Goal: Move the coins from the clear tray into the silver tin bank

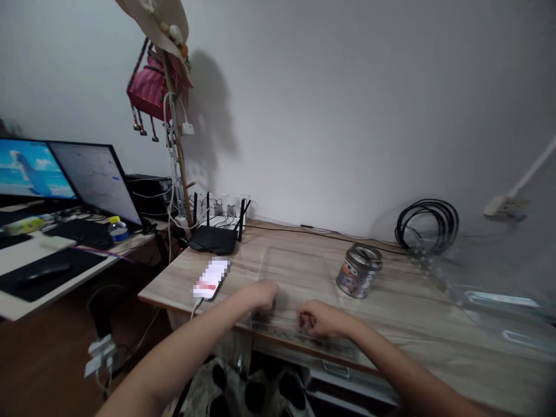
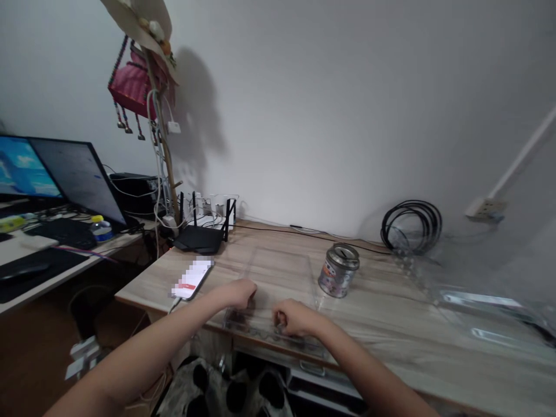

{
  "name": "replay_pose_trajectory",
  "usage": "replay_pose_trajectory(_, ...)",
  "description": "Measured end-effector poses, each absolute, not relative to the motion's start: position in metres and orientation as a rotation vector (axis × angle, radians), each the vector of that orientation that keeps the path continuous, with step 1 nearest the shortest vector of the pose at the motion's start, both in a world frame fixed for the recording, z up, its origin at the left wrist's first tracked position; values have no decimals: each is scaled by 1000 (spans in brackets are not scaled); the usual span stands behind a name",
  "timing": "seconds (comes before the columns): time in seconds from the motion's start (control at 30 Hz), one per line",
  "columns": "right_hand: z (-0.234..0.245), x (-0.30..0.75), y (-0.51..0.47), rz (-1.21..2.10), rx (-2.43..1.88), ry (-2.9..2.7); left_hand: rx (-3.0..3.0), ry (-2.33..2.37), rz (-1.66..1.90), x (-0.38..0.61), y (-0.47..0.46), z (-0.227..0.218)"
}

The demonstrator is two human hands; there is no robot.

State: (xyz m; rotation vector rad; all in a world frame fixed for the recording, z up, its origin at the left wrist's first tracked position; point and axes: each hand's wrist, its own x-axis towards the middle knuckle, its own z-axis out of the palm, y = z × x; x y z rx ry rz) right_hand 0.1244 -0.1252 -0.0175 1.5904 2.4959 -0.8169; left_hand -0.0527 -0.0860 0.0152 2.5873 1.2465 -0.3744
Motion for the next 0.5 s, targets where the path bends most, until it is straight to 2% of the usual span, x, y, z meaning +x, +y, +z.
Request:
replay_pose_trajectory(0.13,-7,133,-131,-829,1494,2405,2631,1219,-421,-55,-90,15)
replay_pose_trajectory(0.27,4,136,-135,-648,1536,2257,2665,1058,-462,-61,-89,10)
replay_pose_trajectory(0.5,8,134,-134,-504,1561,2155,2350,772,-483,-69,-71,-3)
